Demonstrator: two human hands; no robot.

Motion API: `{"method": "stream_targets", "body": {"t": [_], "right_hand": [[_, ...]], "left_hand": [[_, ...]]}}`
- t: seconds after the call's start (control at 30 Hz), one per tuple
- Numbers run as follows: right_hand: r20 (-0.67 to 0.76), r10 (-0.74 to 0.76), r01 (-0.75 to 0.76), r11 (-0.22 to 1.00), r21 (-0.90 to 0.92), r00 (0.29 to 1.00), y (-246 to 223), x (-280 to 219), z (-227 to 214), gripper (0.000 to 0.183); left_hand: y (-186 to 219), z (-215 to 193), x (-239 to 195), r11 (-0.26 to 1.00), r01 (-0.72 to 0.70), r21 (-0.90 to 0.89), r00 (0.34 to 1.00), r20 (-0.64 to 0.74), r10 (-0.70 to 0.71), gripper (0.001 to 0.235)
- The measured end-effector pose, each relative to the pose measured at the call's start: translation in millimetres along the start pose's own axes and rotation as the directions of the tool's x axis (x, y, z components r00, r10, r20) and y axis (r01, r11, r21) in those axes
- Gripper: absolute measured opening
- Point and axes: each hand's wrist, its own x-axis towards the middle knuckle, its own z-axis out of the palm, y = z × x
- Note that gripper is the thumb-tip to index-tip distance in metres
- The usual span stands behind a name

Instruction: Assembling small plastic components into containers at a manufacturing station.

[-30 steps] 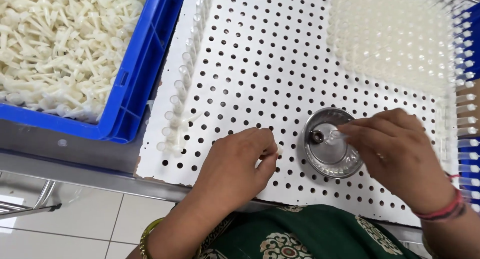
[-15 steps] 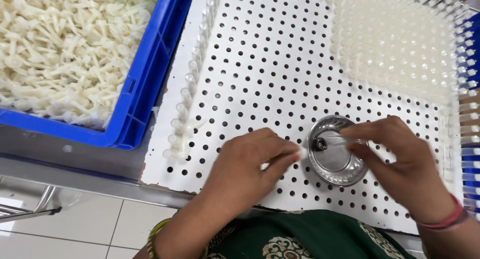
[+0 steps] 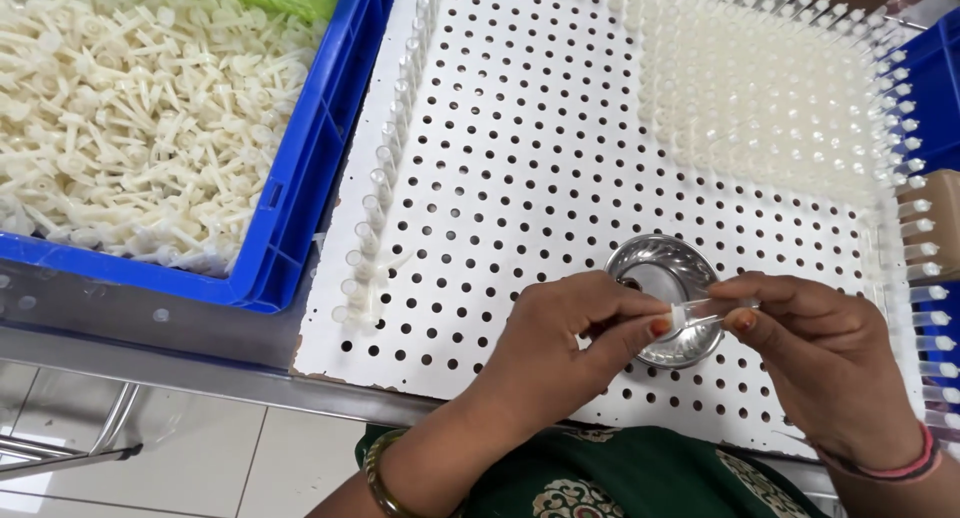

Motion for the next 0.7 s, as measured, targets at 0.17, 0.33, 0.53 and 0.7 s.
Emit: {"method": "stream_targets", "body": {"t": [0.17, 0.33, 0.53, 0.7], "right_hand": [[0.073, 0.191, -0.191, 0.982, -0.011, 0.979, -5.6, 12.2, -7.7, 0.025], [0.069, 0.263, -0.26, 0.965, -0.046, 0.962, -16.1, 33.0, 5.0, 0.026], [0.28, 0.196, -0.021, 0.851, -0.525, 0.94, -42.2, 113.0, 9.9, 0.023], [0.266, -0.481, 0.394, 0.186, -0.9, 0.835, -29.0, 239.1, -7.3, 0.023]], "left_hand": [[11.7, -7.3, 1.9, 0.595, -0.53, 0.604, 0.815, 0.17, 0.554, 0.02], [9.8, -7.7, 8.2, 0.365, -0.563, 0.741, 0.746, 0.267, 0.61, 0.031], [12.2, -26.2, 18.6, 0.418, -0.433, 0.799, 0.835, 0.182, 0.519, 0.028], [39.0, -61.8, 22.7, 0.292, -0.332, 0.897, 0.828, 0.129, 0.546, 0.046]]}}
